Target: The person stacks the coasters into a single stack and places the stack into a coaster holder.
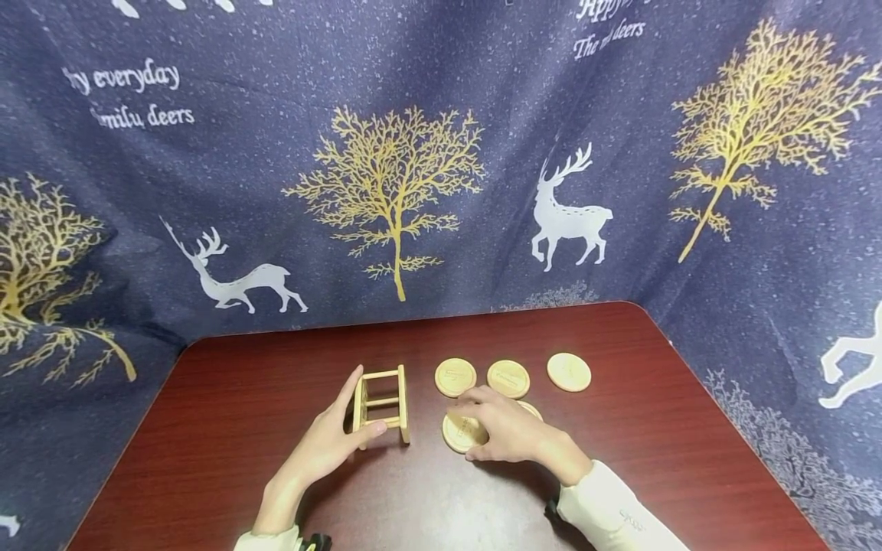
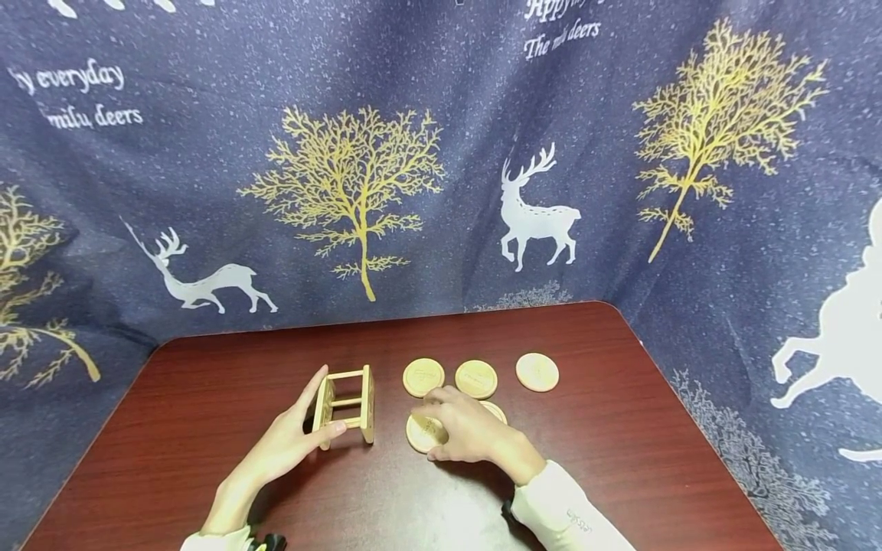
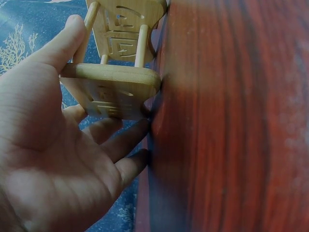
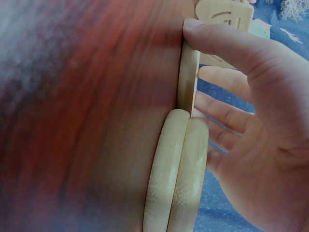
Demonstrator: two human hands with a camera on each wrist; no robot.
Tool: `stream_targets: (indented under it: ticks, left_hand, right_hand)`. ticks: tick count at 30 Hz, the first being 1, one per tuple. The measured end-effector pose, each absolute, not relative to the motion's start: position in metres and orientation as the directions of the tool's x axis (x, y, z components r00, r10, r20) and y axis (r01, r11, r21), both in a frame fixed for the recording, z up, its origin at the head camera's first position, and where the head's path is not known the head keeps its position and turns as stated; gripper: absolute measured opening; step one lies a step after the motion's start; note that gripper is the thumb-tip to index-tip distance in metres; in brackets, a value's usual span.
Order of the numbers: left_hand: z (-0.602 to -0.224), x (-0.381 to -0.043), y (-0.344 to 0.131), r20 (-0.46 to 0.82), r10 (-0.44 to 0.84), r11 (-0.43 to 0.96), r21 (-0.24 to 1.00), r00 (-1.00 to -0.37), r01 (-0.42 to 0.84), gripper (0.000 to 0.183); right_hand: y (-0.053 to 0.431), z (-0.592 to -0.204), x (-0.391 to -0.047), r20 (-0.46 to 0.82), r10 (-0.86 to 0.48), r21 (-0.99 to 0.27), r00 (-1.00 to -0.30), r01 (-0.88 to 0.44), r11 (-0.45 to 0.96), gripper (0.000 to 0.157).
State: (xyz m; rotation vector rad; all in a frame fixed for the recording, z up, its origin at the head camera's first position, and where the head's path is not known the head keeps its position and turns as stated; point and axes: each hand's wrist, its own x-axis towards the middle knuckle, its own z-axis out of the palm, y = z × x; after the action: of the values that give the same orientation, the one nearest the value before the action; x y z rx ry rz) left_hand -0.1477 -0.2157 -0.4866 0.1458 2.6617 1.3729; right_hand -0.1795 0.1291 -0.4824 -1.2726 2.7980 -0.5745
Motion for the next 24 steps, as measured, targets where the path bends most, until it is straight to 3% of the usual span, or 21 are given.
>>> stream_targets:
  ticks: [24]
  left_hand:
    - [-0.4862,-0.1469,-0.2156,-0.115,0.156,0.574,0.819,-0.981,-0.004,0.112]
  right_hand:
    - [0.1311,-0.4796,-0.1778,0.174,-0.708,-0.361,-0.684,-0.713,0.601,0.072]
